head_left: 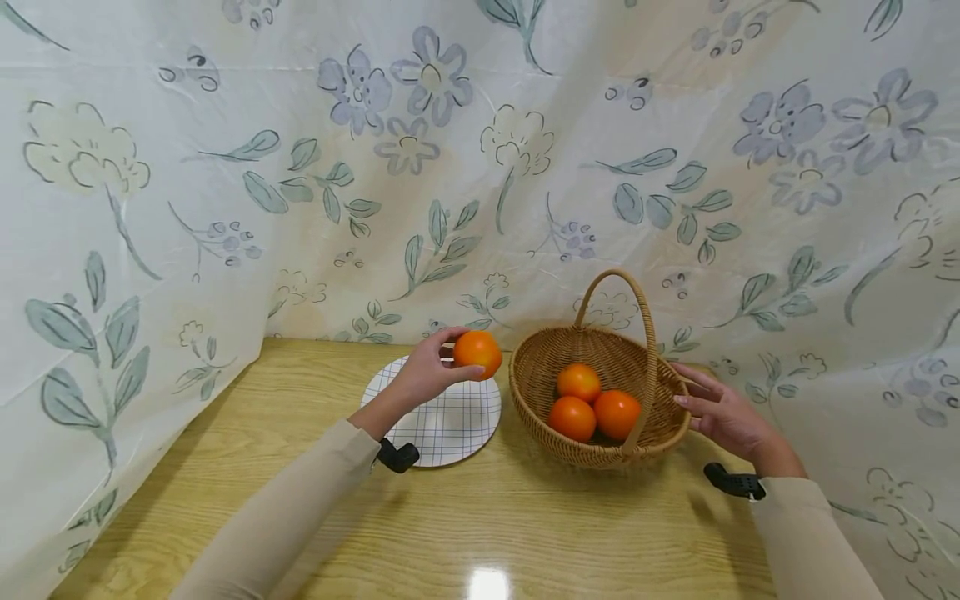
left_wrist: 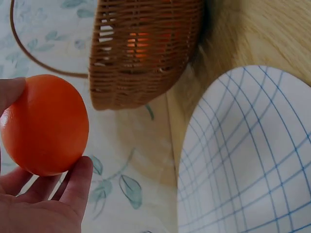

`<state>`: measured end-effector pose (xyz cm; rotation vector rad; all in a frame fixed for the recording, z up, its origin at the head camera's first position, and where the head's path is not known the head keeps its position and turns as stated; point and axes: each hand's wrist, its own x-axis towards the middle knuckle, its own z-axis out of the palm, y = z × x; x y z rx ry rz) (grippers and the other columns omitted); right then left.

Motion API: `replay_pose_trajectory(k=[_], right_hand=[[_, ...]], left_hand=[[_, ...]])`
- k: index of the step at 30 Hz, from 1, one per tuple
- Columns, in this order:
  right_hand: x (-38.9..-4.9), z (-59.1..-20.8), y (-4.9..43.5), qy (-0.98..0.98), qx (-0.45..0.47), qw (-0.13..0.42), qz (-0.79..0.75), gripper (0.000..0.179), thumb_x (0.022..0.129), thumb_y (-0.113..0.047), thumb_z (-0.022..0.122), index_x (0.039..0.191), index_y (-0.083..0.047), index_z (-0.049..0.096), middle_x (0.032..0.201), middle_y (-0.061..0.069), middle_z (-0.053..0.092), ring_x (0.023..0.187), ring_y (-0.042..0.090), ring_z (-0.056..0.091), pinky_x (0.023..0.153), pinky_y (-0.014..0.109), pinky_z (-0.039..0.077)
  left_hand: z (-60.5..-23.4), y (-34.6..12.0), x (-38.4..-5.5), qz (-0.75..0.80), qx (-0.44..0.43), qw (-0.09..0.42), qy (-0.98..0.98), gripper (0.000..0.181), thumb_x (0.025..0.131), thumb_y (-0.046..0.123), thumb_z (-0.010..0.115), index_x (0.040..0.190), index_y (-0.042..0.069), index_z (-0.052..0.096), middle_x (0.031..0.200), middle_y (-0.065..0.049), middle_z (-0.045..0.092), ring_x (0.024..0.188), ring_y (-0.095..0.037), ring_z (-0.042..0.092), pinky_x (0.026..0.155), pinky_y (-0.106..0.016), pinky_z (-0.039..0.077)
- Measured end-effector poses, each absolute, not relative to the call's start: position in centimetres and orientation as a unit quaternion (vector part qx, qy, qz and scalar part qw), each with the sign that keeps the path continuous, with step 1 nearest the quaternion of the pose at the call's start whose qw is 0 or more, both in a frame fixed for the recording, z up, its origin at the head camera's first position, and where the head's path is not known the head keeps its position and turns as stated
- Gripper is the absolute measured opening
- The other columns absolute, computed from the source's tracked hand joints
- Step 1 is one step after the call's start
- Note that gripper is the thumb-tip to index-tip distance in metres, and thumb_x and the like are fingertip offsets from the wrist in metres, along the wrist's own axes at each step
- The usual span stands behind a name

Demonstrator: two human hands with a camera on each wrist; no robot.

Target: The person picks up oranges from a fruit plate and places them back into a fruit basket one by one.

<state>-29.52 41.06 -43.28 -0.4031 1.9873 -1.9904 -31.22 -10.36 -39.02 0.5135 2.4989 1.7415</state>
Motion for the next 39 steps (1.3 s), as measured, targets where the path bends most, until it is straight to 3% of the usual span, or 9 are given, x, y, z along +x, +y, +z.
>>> replay_pose_trajectory(k=[9, 19, 39], right_hand=[[-29.4, -43.1, 40.9, 0.699, -0.133, 0.149, -0.686, 0.071, 0.107, -0.002, 0.048, 0.166, -0.011, 0.009, 0.142, -0.013, 0.049, 0.121, 0.008, 0.065, 0.093, 0.032, 0.060], [-29.3, -43.0, 40.9, 0.702, -0.125, 0.144, -0.686, 0.071, 0.107, -0.003, 0.048, 0.166, -0.012, 0.010, 0.141, -0.015, 0.049, 0.120, 0.007, 0.065, 0.093, 0.032, 0.060], [-29.6, -43.1, 40.8, 0.707, -0.121, 0.142, -0.682, 0.071, 0.107, -0.004, 0.049, 0.166, -0.012, 0.010, 0.141, -0.013, 0.048, 0.120, 0.007, 0.065, 0.092, 0.033, 0.060]], left_hand=[[-36.9, -8.5, -30.8, 0.561, 0.191, 0.038, 0.805, 0.070, 0.085, 0.033, 0.084, 0.146, 0.016, 0.053, 0.139, -0.007, 0.059, 0.116, -0.029, 0.062, 0.086, -0.037, 0.059], [-37.0, -5.9, -31.6, 0.554, 0.238, 0.050, 0.797, 0.062, 0.086, 0.030, 0.084, 0.140, 0.018, 0.057, 0.134, -0.004, 0.061, 0.114, -0.027, 0.062, 0.093, -0.037, 0.058], [-35.1, -1.0, -33.1, 0.545, 0.249, 0.058, 0.799, 0.067, 0.085, 0.041, 0.083, 0.142, 0.018, 0.057, 0.129, -0.002, 0.064, 0.111, -0.022, 0.063, 0.085, -0.033, 0.058]])
